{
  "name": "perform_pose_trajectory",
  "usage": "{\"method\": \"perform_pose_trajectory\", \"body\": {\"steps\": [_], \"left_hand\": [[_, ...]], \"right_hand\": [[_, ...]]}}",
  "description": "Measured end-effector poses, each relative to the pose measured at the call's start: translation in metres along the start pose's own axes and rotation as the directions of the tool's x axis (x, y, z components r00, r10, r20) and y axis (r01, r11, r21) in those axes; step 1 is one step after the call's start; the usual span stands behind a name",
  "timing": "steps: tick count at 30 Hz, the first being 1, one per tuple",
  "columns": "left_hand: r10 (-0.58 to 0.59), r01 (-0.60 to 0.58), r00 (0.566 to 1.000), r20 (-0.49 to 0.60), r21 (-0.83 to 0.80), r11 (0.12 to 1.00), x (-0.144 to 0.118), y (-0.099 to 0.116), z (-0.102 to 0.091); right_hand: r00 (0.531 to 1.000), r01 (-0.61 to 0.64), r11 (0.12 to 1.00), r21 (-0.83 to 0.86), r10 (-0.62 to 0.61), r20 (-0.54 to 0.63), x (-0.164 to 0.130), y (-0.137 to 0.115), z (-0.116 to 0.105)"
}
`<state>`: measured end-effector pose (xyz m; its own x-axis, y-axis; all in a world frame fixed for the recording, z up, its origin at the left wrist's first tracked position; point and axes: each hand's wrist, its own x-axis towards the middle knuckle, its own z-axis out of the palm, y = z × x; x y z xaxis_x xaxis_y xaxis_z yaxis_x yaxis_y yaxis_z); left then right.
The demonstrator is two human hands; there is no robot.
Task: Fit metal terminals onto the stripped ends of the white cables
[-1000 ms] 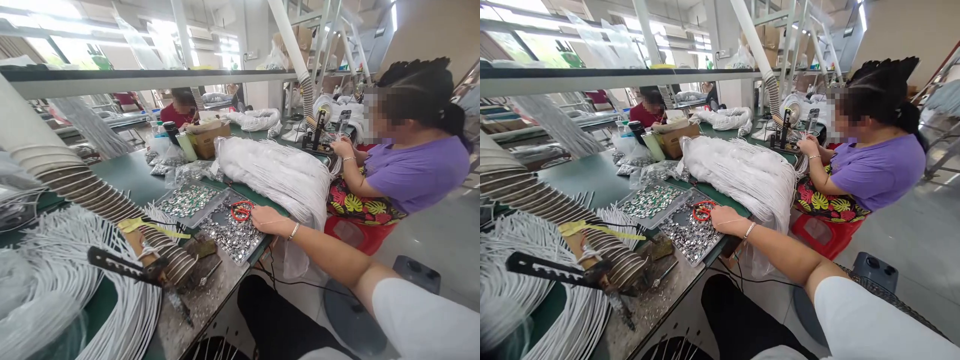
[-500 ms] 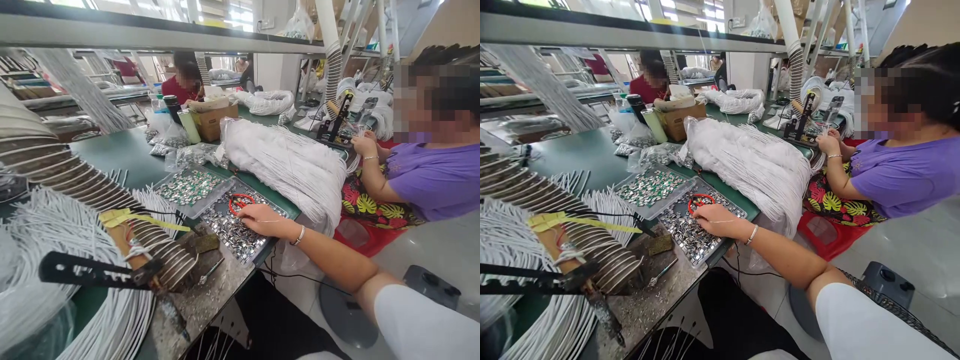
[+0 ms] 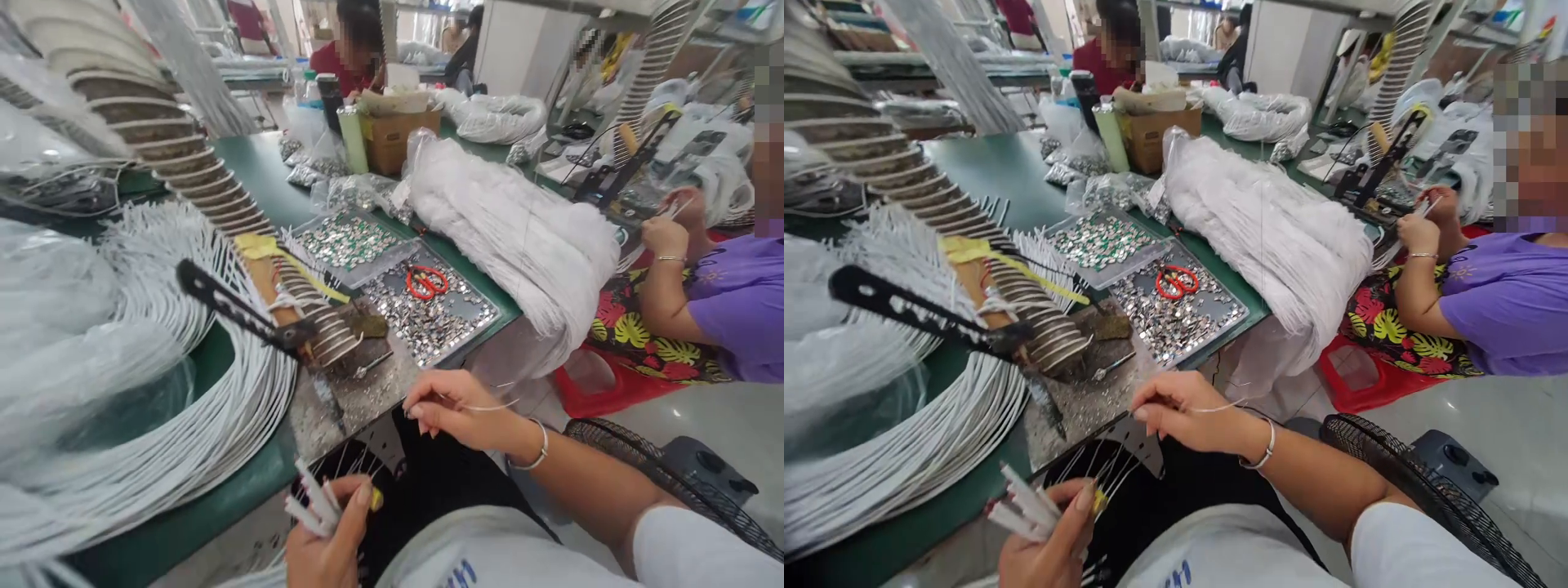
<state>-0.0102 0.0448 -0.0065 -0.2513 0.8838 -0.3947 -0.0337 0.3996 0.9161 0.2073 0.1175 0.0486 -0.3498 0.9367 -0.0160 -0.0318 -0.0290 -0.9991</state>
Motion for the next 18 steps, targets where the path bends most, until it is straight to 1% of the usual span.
{"method": "perform_pose_trajectory", "body": {"steps": [3,5,7,10,14,18], "left_hand": [[-0.054,0.061,0.996,0.073,-0.103,0.993,-0.006,0.002,0.003],[-0.066,0.081,0.993,0.094,-0.171,0.982,-0.010,0.003,0.004],[-0.070,0.092,0.992,0.103,-0.223,0.971,-0.012,0.004,0.005],[-0.102,0.133,0.986,0.134,-0.244,0.961,-0.016,0.004,0.006],[-0.094,0.145,0.975,0.200,-0.258,0.955,-0.018,0.001,0.006],[-0.082,0.146,0.970,0.230,-0.276,0.950,-0.019,-0.003,0.004]], "right_hand": [[0.998,-0.022,0.996,0.084,0.017,0.057,-0.018,0.024,0.030],[0.998,-0.031,0.989,0.148,0.023,0.051,-0.025,0.039,0.043],[0.998,-0.063,0.982,0.181,0.058,0.031,-0.029,0.048,0.050],[0.993,-0.116,0.984,0.138,0.112,0.039,-0.031,0.051,0.054],[0.996,-0.061,0.997,0.040,0.058,0.074,-0.032,0.044,0.054],[0.993,-0.064,0.995,0.074,0.056,0.100,-0.035,0.044,0.055]]}}
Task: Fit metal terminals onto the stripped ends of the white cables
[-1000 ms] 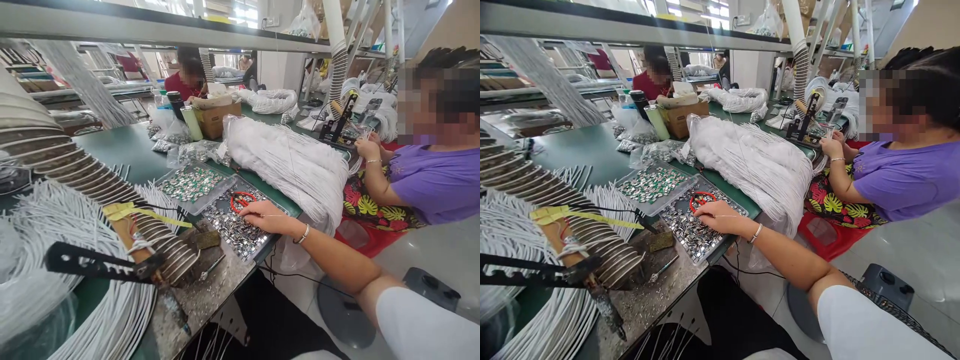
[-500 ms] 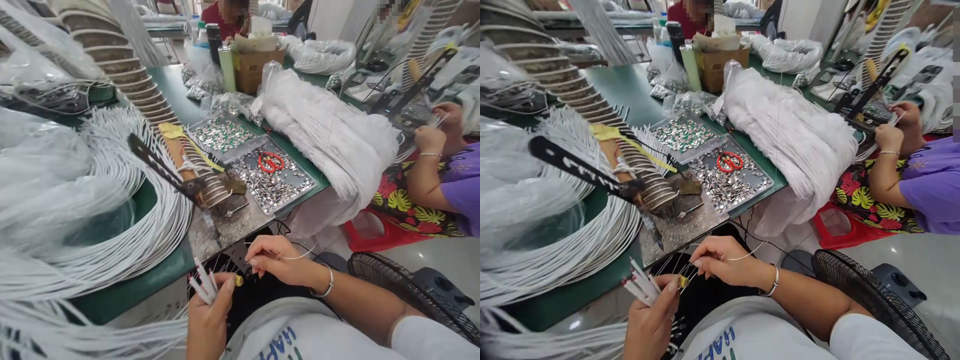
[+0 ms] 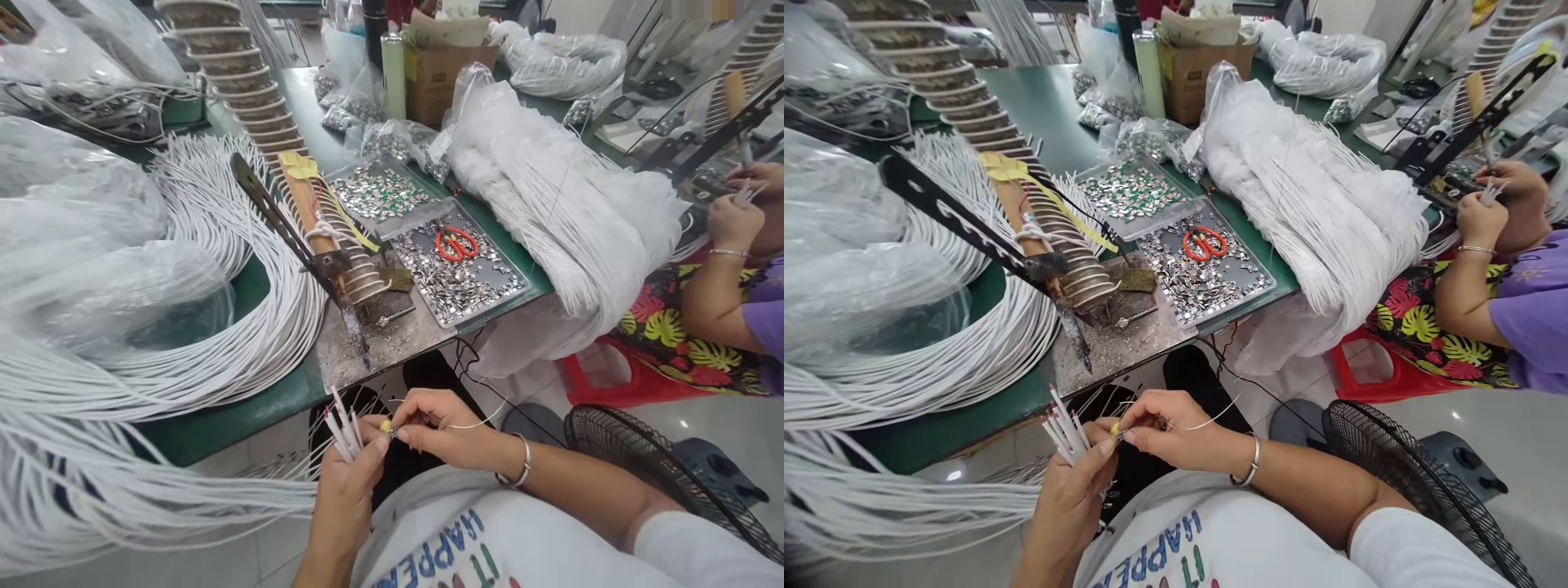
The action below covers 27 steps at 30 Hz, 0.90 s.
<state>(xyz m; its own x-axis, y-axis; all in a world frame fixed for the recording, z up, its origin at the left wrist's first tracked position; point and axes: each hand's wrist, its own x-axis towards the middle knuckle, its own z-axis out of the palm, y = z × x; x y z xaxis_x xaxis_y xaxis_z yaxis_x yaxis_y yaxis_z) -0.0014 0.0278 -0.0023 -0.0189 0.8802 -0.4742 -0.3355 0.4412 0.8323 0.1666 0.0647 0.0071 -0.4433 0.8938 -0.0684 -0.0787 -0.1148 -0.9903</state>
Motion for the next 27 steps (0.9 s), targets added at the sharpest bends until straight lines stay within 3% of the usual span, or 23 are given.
{"method": "perform_pose_trajectory", "body": {"steps": [11,18,22,27], "left_hand": [[0.004,-0.003,0.999,-0.050,0.030,1.000,-0.003,-0.001,-0.002],[0.130,-0.124,0.990,-0.053,0.100,0.987,-0.004,-0.003,-0.004],[0.185,-0.165,0.976,-0.113,0.163,0.973,-0.004,-0.002,-0.002],[0.278,-0.215,0.939,-0.204,0.283,0.935,-0.003,0.005,0.001]], "right_hand": [[0.996,-0.086,0.991,0.104,0.089,-0.020,-0.007,0.002,0.002],[0.998,-0.038,0.999,0.033,0.039,-0.039,-0.008,0.003,0.004],[0.997,0.065,0.989,-0.135,-0.069,-0.028,-0.007,-0.003,0.002],[0.960,0.281,0.893,-0.351,-0.261,0.104,-0.010,-0.010,-0.006]]}}
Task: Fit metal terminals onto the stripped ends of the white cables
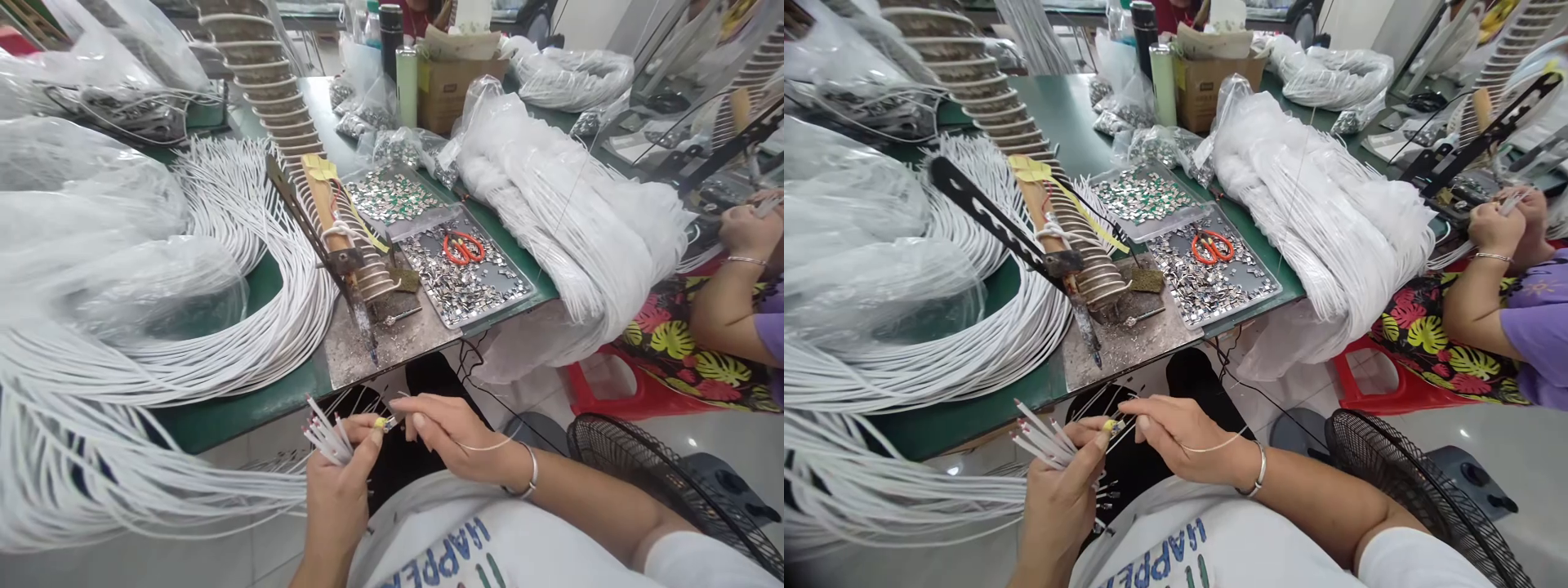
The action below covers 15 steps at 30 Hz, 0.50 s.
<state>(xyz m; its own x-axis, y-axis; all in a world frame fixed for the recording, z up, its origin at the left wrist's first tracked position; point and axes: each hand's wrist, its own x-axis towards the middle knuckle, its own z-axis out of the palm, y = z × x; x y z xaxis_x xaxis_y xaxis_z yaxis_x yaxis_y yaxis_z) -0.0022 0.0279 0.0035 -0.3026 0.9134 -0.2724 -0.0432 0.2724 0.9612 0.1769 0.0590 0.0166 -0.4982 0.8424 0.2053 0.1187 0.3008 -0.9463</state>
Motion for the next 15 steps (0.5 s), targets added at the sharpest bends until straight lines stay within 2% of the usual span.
{"method": "perform_pose_trajectory", "body": {"steps": [3,7,9,12,15], "left_hand": [[0.057,-0.055,0.998,-0.034,0.044,0.998,0.004,0.005,0.001],[0.119,-0.116,0.992,-0.046,0.065,0.991,0.014,0.009,0.002],[0.129,-0.126,0.990,-0.049,0.062,0.990,0.018,0.011,0.003],[0.131,-0.128,0.990,-0.047,0.060,0.990,0.022,0.013,0.004],[0.110,-0.108,0.993,-0.053,0.033,0.994,0.021,0.014,0.007]], "right_hand": [[0.998,0.000,1.000,-0.032,0.002,0.064,0.000,0.001,-0.002],[0.997,-0.006,0.995,-0.099,0.014,0.073,0.007,-0.002,-0.008],[0.992,-0.032,0.996,-0.081,0.042,0.122,0.012,-0.004,-0.015],[0.968,-0.147,0.986,0.078,0.127,0.216,0.017,-0.006,-0.026],[0.928,-0.304,0.907,0.292,0.212,0.306,0.017,-0.003,-0.030]]}}
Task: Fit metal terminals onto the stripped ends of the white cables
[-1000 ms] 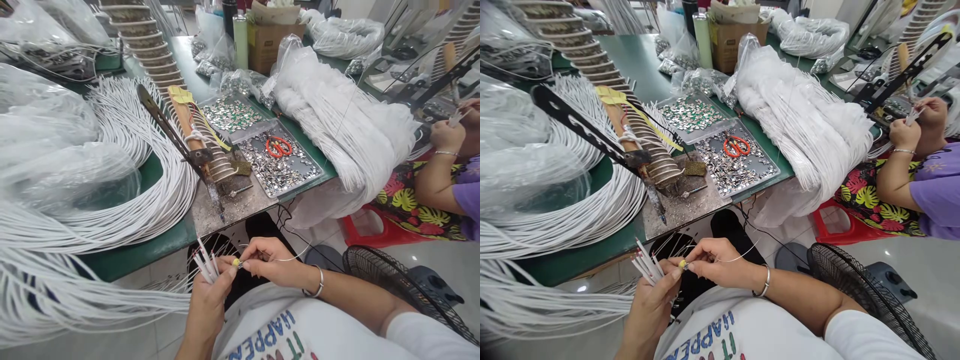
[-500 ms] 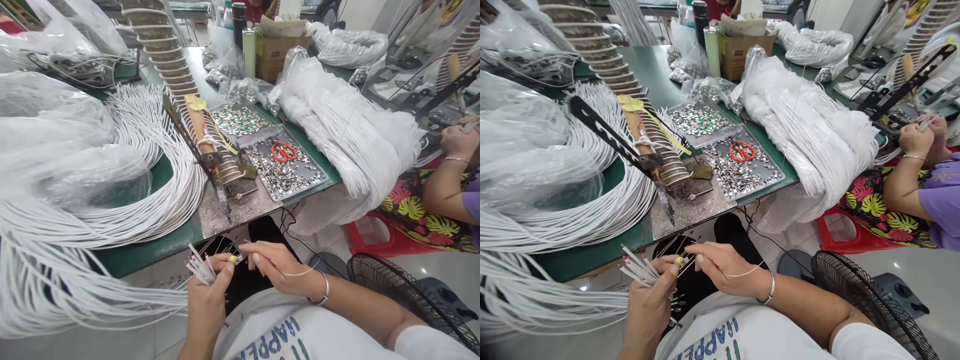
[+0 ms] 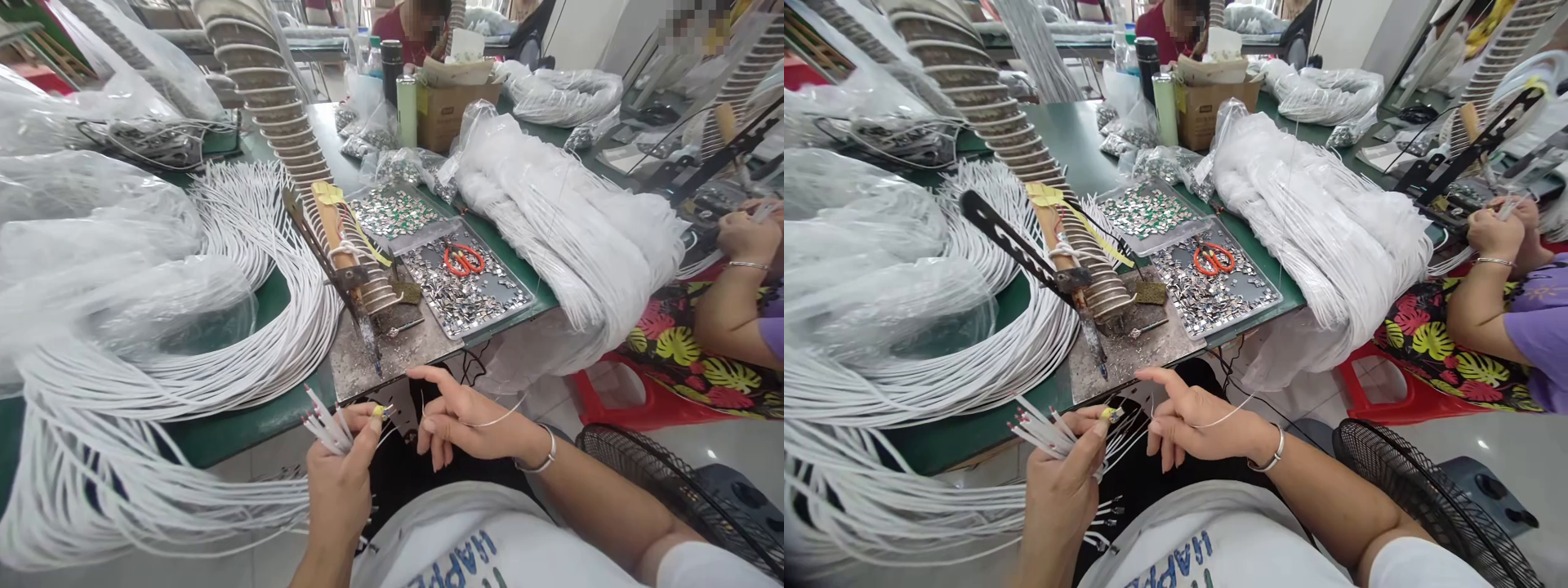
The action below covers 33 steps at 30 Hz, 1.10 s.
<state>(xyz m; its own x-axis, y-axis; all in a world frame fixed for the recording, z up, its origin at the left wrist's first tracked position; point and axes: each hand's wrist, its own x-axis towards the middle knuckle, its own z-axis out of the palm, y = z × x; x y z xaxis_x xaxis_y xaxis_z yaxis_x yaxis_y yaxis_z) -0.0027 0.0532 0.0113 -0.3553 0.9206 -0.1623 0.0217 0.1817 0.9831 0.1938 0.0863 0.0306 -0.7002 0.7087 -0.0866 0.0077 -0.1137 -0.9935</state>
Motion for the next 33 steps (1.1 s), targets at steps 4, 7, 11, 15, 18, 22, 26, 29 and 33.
{"method": "perform_pose_trajectory", "body": {"steps": [4,7,11,15,18,22,26,29,33], "left_hand": [[-0.026,0.026,1.000,-0.007,-0.036,0.999,-0.003,-0.001,0.001],[-0.027,0.026,1.000,-0.008,-0.048,0.999,-0.005,-0.005,-0.001],[-0.042,0.044,0.999,0.034,-0.051,0.998,-0.008,-0.011,-0.003],[-0.041,0.047,0.993,0.111,-0.045,0.998,-0.012,-0.017,-0.002],[-0.003,0.007,0.969,0.245,-0.014,1.000,-0.014,-0.017,-0.002],[0.037,-0.029,0.904,0.426,-0.027,0.999,-0.015,-0.013,-0.001],[0.057,-0.005,0.880,0.471,-0.111,0.994,-0.014,-0.009,-0.005],[0.076,0.011,0.880,0.470,-0.181,0.983,-0.014,-0.008,-0.011],[0.077,0.014,0.890,0.449,-0.196,0.980,-0.015,-0.009,-0.017]], "right_hand": [[0.999,-0.050,0.935,0.352,0.044,0.026,-0.002,0.019,0.003],[0.993,-0.115,0.849,0.516,0.102,0.054,-0.010,0.043,0.005],[0.978,-0.192,0.822,0.537,0.203,0.040,-0.028,0.072,0.003],[0.936,-0.318,0.910,0.265,0.345,-0.062,-0.040,0.078,-0.003],[0.935,-0.351,0.916,0.197,0.355,0.013,-0.040,0.070,-0.003],[0.934,-0.301,0.875,0.380,0.190,0.302,-0.025,0.057,0.010],[0.854,-0.358,0.815,0.456,0.088,0.513,-0.006,0.046,0.030],[0.876,-0.349,0.737,0.578,0.038,0.480,0.004,0.044,0.039],[0.929,-0.298,0.657,0.692,0.032,0.370,0.007,0.051,0.044]]}}
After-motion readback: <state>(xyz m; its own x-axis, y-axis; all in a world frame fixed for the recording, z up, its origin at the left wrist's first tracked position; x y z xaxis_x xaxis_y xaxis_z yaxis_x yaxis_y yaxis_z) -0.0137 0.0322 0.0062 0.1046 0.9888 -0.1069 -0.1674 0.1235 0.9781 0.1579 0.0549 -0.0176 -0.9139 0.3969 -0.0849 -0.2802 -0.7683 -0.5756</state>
